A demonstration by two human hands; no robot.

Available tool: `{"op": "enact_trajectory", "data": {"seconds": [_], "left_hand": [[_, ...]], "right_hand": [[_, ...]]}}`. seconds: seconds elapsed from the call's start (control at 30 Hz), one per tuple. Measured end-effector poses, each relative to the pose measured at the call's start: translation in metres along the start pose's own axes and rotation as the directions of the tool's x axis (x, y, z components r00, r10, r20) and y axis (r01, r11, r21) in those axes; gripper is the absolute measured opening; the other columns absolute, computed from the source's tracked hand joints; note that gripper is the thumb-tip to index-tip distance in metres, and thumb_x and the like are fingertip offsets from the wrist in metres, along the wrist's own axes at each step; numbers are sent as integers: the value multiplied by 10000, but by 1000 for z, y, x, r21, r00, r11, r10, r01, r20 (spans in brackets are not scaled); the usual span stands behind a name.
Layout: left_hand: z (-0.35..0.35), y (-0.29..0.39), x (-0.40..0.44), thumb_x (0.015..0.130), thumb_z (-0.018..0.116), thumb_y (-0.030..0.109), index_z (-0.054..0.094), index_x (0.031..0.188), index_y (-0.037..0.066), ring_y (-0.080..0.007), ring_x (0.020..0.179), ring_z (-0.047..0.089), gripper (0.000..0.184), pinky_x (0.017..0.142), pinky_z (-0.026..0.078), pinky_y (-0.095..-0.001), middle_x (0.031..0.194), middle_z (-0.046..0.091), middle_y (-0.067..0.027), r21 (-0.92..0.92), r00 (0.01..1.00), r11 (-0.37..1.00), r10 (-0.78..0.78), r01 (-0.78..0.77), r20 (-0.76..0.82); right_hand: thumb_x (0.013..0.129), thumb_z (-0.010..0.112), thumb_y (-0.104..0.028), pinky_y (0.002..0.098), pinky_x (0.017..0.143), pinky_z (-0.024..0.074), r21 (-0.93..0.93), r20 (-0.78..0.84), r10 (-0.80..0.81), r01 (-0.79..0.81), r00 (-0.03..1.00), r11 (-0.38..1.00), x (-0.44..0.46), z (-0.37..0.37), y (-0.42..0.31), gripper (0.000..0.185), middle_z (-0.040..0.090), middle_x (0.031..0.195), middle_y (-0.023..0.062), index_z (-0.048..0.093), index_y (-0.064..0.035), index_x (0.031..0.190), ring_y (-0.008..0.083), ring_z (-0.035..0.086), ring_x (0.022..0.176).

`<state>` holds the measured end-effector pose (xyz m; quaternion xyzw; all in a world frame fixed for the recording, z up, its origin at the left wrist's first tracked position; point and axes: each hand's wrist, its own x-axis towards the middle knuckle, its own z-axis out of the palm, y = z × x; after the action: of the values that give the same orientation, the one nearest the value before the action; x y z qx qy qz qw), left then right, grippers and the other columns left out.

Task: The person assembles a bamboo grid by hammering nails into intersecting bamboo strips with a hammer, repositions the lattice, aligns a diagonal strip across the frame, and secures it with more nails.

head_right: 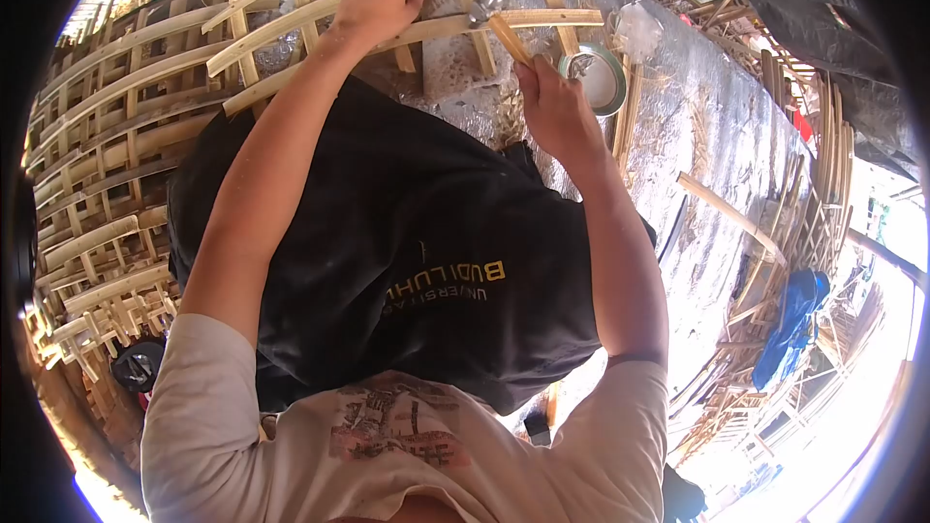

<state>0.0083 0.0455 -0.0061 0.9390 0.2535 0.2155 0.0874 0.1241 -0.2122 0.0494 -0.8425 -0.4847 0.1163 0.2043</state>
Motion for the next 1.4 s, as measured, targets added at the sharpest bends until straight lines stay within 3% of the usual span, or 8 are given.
{"op": "enact_trajectory", "data": {"seconds": [0.2,0.3,0.33,0.57,0.73,0.9,1.2,1.4], "left_hand": [[-9,3,8,967,563,386,542,1214,27,-373,978,654,436,875,500,-506,1018,685,-191,-85,984,992,-79,94,158],[-16,3,8,959,542,373,482,1322,-47,-440,1026,618,558,882,510,-519,1088,645,-276,-130,969,979,-128,158,210],[-13,2,6,959,545,372,493,1305,-48,-440,973,634,546,846,525,-510,1031,660,-270,-118,982,983,-120,138,146],[-13,10,2,966,538,381,509,1285,-42,-445,926,645,530,821,533,-512,977,670,-277,-177,990,974,-139,142,30],[-18,13,3,963,546,361,495,1261,-27,-443,844,658,492,779,533,-523,916,675,-264,-206,978,958,-186,201,90],[-16,12,3,957,561,342,506,1175,13,-436,795,662,399,762,530,-530,873,678,-243,-235,981,953,-190,192,32],[-14,10,4,956,554,354,516,1151,29,-409,857,662,380,782,530,-514,907,687,-211,-154,982,970,-185,189,36],[-11,8,3,960,549,356,520,1147,29,-409,852,664,378,785,531,-513,902,692,-196,-202,987,967,-156,158,26]], "right_hand": [[1031,482,-351,505,662,507,121,20,86,-88,996,989,4,-9,12,363,650,756,242,579,-18,924,414,658,724],[1047,433,-422,375,578,494,267,260,367,-432,893,861,0,-35,9,458,587,688,100,566,-27,857,209,603,608],[1052,395,-468,278,537,430,342,268,388,-463,882,817,-5,-38,10,492,484,691,-4,550,-51,842,88,459,580],[1022,473,-481,251,509,381,386,307,489,-576,817,720,-19,-78,12,436,460,661,-35,637,-80,970,68,434,561],[959,631,-363,253,508,390,241,285,453,-521,845,819,-19,-75,30,320,478,655,-39,653,-73,1092,61,454,552],[925,689,-298,255,494,405,298,456,388,-548,801,782,-21,-75,48,335,512,666,-33,648,-55,1153,62,482,561],[905,727,-247,268,500,458,169,538,314,-466,782,869,-20,-76,50,428,566,649,3,604,-2,1234,83,541,536],[985,605,-325,301,514,510,253,637,238,-491,734,834,-28,-72,52,456,604,705,41,476,-63,1335,115,566,569]]}}
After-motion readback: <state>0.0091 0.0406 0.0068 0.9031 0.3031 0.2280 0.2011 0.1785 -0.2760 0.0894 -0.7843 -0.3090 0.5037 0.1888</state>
